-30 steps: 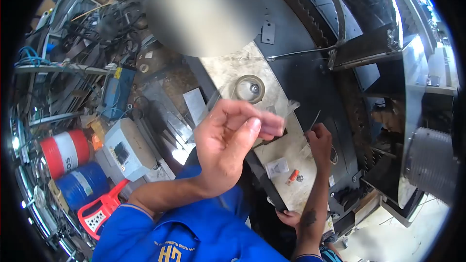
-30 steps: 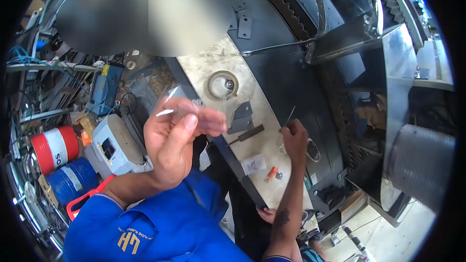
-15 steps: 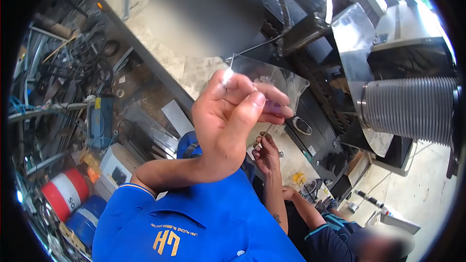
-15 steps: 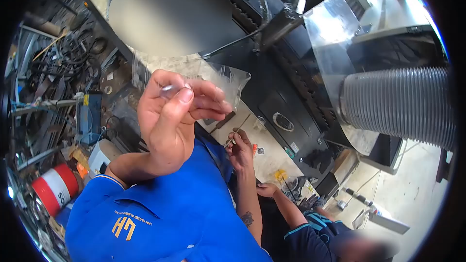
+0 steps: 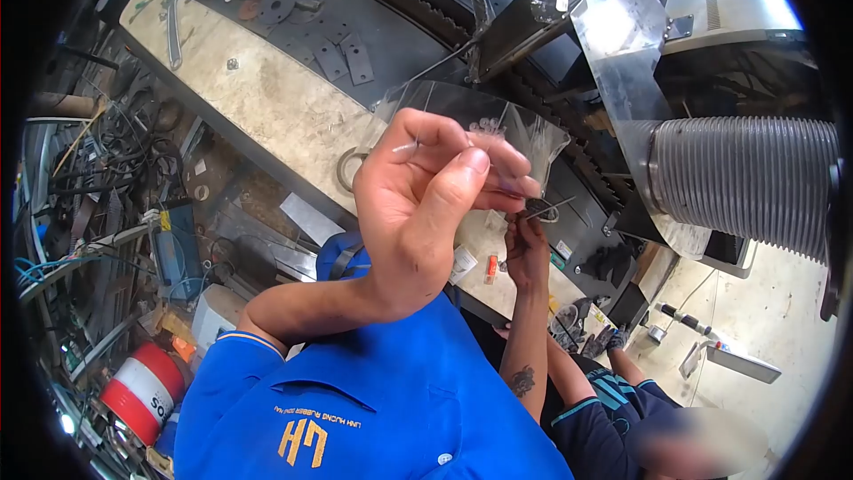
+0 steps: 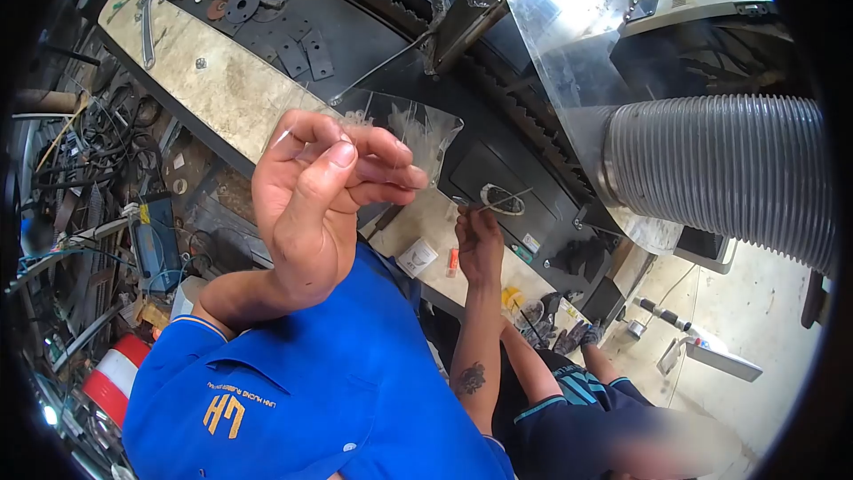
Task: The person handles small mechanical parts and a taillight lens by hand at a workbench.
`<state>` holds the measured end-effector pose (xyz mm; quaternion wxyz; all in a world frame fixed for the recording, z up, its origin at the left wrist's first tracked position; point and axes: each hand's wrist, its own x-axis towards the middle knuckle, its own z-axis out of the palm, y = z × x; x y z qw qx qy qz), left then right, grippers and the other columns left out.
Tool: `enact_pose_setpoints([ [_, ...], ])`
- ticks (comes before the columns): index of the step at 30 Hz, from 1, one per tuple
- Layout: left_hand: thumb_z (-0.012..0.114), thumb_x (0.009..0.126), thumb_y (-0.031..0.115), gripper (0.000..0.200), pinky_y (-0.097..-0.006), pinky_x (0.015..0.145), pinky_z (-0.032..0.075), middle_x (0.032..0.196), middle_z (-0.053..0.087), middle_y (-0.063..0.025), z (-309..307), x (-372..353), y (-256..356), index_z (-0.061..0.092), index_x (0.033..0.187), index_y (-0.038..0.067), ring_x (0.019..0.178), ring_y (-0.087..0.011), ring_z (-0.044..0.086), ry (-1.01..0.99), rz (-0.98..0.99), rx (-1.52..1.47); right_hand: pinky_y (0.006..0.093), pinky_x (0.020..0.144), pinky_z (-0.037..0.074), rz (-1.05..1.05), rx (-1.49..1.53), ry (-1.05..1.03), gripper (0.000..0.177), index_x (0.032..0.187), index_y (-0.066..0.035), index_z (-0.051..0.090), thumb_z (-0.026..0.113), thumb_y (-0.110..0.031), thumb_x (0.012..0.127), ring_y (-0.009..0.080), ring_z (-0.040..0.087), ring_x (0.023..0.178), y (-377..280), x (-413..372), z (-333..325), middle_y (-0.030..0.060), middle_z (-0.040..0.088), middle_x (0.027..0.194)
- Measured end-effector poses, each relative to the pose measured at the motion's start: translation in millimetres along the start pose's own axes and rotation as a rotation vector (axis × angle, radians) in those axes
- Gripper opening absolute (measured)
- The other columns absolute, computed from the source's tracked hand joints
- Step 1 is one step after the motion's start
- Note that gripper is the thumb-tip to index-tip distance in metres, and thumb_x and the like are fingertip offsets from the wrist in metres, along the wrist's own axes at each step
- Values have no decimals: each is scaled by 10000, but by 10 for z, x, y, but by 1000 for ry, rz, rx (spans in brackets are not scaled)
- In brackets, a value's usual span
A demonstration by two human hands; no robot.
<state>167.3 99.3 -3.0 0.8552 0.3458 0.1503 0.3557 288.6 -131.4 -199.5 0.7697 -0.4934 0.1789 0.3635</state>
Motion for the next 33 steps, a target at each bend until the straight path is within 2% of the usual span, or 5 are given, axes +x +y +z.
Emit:
enact_pose_setpoints([
  [17,437,922,98,82,-338,679,573,966,625,-201,-544,-362,124,457,980,43,820,-278,673,97,-89,-62,260,608,431,-251,-236,148,178,1080,-35,582,538,-119,930,110,506,692,-1013,399,-114,18,551,772],
  [24,402,940,111,104,-323,686,574,983,621,-202,-1127,-489,7,449,1000,41,835,-265,674,214,-142,-79,263,622,419,-166,-196,-118,114,951,-55,557,501,-154,959,124,503,714,-1395,558,-107,21,549,788],
  [30,391,939,114,116,-303,680,576,980,617,-199,-1380,-531,-100,447,996,31,839,-258,674,225,-179,-100,314,526,435,-845,-828,487,224,784,-29,624,540,-194,910,191,550,570,-1388,513,11,62,614,695],
  [32,387,941,114,116,-296,682,576,978,614,-198,-1417,-511,-113,444,996,29,838,-255,673,224,-183,-86,375,571,490,-1334,-1771,682,288,772,7,683,600,-256,854,248,636,627,-1557,580,-143,123,673,729],
  [33,385,943,114,114,-295,683,575,978,612,-197,-1441,-504,-124,442,996,31,840,-255,672,212,-186,-74,375,571,490,-1329,-1778,678,288,772,7,683,600,-256,854,248,636,627,-1554,605,-149,123,673,729],
])
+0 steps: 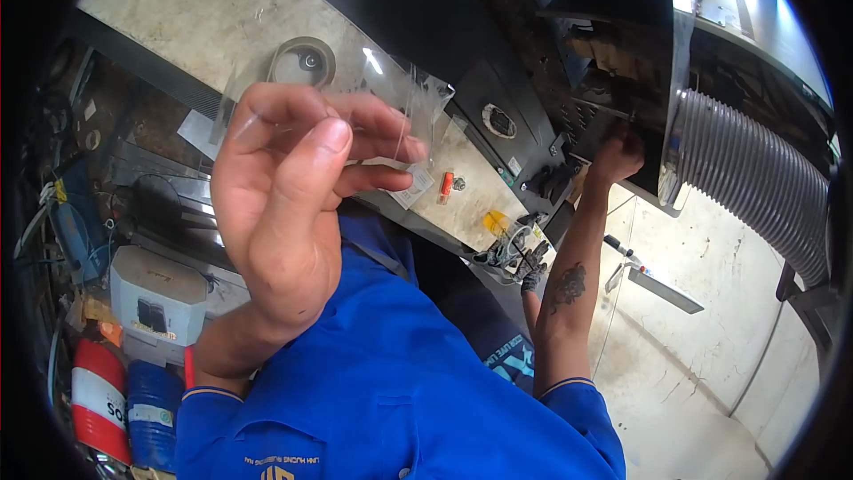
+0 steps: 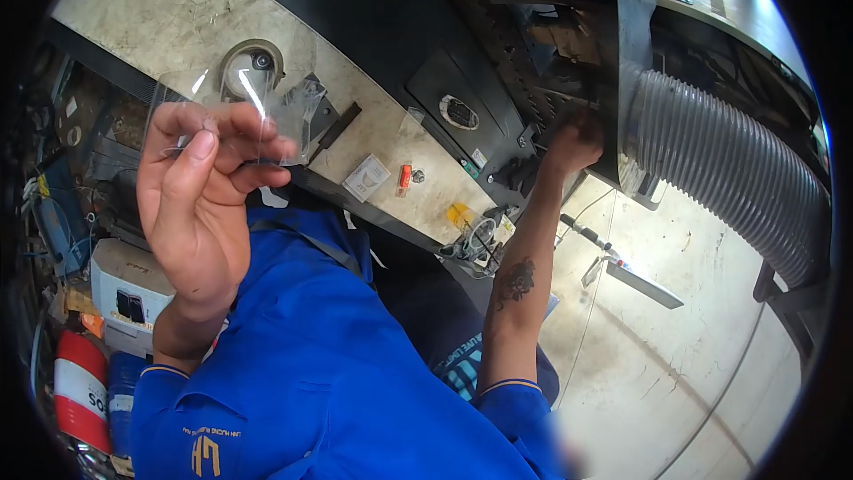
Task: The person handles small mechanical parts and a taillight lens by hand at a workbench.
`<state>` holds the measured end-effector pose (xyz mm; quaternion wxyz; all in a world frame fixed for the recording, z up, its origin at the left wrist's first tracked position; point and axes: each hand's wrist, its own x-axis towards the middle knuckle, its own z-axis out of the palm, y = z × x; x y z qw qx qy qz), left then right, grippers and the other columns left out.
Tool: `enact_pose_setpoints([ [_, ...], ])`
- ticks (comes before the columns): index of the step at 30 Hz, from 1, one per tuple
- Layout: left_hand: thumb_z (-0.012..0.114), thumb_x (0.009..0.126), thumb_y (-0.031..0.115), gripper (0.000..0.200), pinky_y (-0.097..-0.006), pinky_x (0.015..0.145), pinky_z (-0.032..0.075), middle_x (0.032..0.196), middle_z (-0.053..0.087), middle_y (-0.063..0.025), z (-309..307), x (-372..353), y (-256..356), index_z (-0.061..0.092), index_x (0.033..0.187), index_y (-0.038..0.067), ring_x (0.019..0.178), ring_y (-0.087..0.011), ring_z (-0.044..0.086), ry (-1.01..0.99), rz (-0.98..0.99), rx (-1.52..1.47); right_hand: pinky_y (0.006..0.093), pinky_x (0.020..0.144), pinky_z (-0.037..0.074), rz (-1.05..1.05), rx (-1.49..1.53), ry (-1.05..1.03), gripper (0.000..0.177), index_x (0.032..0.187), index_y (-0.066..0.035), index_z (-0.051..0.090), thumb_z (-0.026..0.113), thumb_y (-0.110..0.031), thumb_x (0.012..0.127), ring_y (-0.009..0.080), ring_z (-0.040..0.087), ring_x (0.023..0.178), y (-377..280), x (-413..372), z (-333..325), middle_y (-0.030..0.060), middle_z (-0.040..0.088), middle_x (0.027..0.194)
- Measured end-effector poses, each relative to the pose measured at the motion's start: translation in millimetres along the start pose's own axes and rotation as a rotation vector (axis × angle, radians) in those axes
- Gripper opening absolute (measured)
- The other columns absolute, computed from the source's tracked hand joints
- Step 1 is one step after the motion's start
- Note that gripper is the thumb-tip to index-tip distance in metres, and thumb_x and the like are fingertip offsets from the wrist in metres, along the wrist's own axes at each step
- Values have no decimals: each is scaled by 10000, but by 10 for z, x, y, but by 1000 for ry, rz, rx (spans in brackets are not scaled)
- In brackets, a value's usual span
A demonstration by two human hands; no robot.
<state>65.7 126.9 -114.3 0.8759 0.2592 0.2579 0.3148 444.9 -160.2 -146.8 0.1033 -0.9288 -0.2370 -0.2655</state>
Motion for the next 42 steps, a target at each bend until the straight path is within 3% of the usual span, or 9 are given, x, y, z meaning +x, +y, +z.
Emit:
enact_pose_setpoints([
  [2,384,944,115,113,-294,683,575,978,609,-196,-47,12,-17,440,996,32,842,-255,671,-4,-5,14,426,597,492,-124,-214,140,319,725,8,694,611,-285,822,312,651,635,-51,10,52,167,672,716],
  [5,376,948,116,116,-293,682,574,982,604,-195,-94,0,-56,437,1000,32,851,-256,670,11,-23,53,463,569,475,-140,-203,142,273,765,-8,690,565,-245,817,375,631,660,-53,13,96,182,654,734],
  [18,376,951,120,130,-304,671,576,984,602,-207,-91,-6,-74,437,1004,18,855,-263,670,29,-20,88,450,558,480,-121,-257,147,292,774,-28,669,579,-299,834,362,636,665,-133,7,141,167,654,764],
  [24,382,948,120,124,-299,668,575,981,603,-202,-130,-20,-102,443,997,24,847,-257,670,50,-23,97,443,552,475,-216,-220,175,313,766,-36,664,541,-307,862,356,639,673,-38,0,101,149,664,783],
  [26,383,947,120,122,-298,666,575,979,603,-201,-132,-24,-104,444,996,26,844,-255,670,47,-26,103,446,568,481,-125,-255,170,310,765,-34,664,549,-304,866,349,642,680,-7,15,92,150,664,772],
  [33,385,944,118,115,-296,665,573,974,604,-193,-115,-5,-90,446,992,32,843,-250,669,64,-38,92,455,561,478,-150,-269,122,277,764,-37,667,579,-282,859,362,634,644,-259,40,65,157,656,737],
  [36,387,943,115,112,-294,661,572,973,603,-189,-111,0,-93,445,991,32,844,-248,669,67,-48,93,455,544,472,-191,-120,119,276,743,-45,671,585,-279,860,357,634,621,-310,75,55,157,655,711],
  [42,381,944,113,105,-294,656,572,966,601,-182,-74,-22,-90,444,982,38,843,-245,668,52,-49,79,402,539,477,33,-24,15,310,698,-53,686,591,-296,865,299,640,579,12,145,181,134,654,650],
])
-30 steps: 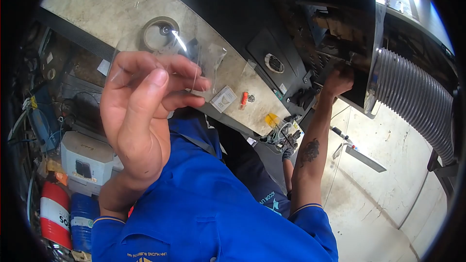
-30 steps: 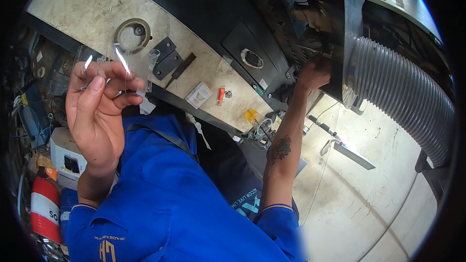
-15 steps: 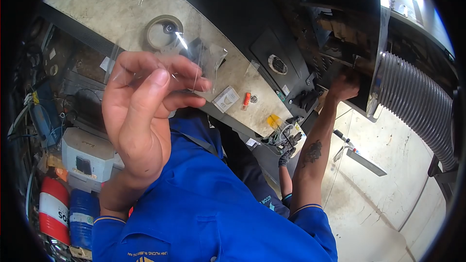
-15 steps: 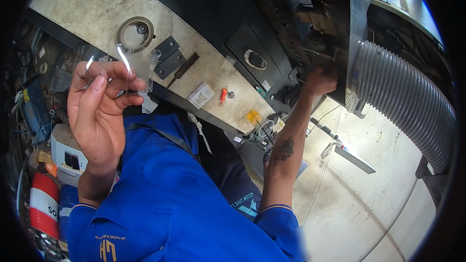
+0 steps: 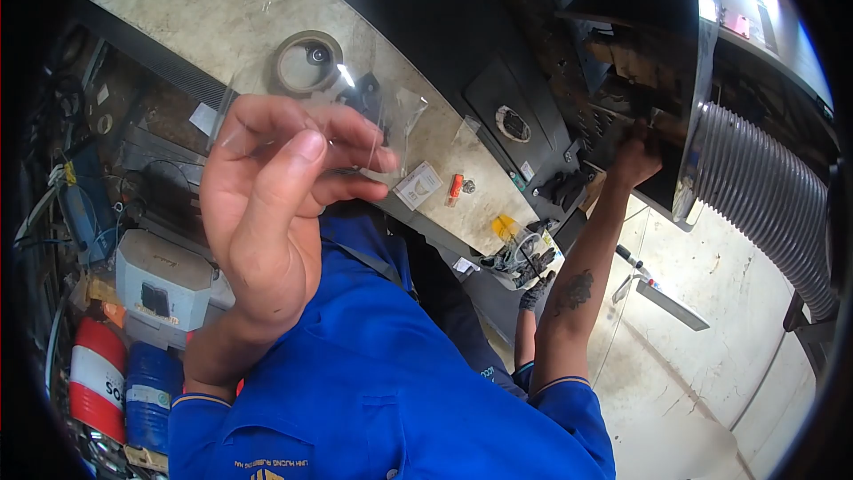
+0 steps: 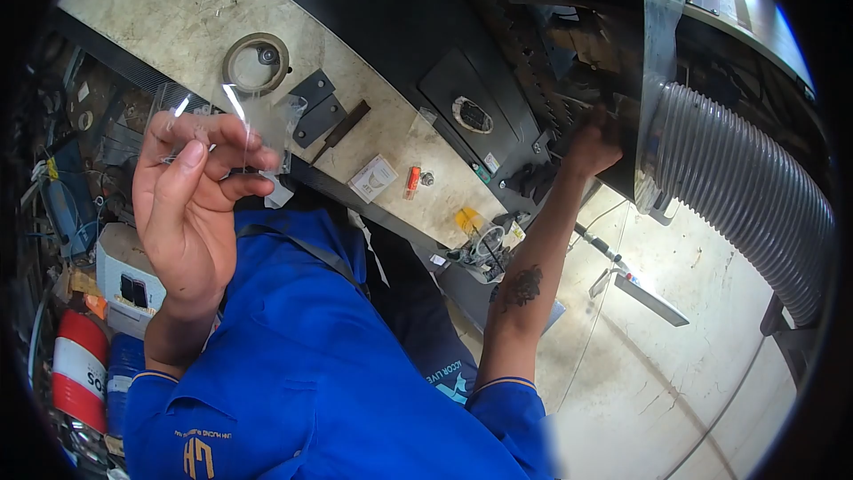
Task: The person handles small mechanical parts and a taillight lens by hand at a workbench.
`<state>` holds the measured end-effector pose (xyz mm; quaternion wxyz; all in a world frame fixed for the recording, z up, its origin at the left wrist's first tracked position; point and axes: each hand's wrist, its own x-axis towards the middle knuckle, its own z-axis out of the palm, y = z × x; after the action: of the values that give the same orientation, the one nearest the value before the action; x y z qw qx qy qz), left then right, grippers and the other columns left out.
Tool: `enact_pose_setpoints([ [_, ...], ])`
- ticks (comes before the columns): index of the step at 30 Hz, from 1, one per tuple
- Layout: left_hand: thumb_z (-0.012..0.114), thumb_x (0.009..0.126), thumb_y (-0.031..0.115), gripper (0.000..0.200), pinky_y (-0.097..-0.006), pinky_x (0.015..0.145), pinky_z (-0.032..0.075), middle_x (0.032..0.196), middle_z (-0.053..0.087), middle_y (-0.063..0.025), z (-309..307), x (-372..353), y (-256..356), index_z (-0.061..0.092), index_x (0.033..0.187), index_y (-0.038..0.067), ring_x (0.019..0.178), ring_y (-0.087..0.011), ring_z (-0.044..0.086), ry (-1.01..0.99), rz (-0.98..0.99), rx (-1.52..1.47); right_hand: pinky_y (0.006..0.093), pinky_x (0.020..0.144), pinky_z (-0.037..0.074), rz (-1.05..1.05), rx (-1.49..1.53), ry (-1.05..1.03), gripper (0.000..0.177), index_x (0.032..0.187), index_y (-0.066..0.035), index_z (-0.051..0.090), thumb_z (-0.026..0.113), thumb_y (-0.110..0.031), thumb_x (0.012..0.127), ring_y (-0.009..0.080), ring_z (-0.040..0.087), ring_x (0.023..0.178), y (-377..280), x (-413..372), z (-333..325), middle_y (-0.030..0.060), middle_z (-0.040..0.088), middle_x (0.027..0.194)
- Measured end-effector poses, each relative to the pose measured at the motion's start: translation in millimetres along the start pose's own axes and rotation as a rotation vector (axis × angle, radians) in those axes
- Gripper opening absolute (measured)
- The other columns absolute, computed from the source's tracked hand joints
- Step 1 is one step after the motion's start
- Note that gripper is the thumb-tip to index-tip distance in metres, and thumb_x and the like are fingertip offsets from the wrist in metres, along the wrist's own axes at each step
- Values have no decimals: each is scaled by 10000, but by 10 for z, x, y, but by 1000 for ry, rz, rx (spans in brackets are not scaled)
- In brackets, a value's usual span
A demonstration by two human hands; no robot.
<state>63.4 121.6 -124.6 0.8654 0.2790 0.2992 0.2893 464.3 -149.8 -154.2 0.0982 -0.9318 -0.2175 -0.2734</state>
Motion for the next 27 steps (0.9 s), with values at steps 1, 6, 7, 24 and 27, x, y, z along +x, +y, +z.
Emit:
enact_pose_setpoints([
  [1,379,944,113,104,-295,657,573,961,601,-182,10,-6,1,443,981,39,841,-246,668,-7,3,-14,384,543,479,84,124,-66,330,704,-46,689,583,-307,876,267,641,570,-8,-18,-29,115,655,638],
  [6,387,942,111,92,-300,658,575,950,601,-183,94,-37,30,437,972,41,837,-245,667,5,-8,-10,345,558,485,175,311,-179,380,734,-30,696,553,-335,911,182,638,556,-59,-66,-69,68,653,612],
  [7,392,940,110,87,-302,658,576,947,602,-185,109,-44,39,435,970,40,836,-246,667,6,-18,-9,350,567,485,179,364,-189,389,744,-27,695,549,-346,913,205,643,570,-69,-83,-68,87,657,630],
  [24,419,934,104,84,-324,677,581,943,607,-192,239,-73,145,429,946,22,827,-255,671,-101,54,-34,522,599,503,-158,-494,-313,329,896,-136,633,474,-423,910,415,635,730,-102,104,-220,162,666,810],
  [27,421,937,109,87,-323,677,581,943,607,-190,283,-73,165,431,947,23,829,-252,670,-112,73,-33,528,603,502,-143,-553,-320,354,882,-115,627,449,-419,919,417,638,740,-20,140,-161,166,664,817],
])
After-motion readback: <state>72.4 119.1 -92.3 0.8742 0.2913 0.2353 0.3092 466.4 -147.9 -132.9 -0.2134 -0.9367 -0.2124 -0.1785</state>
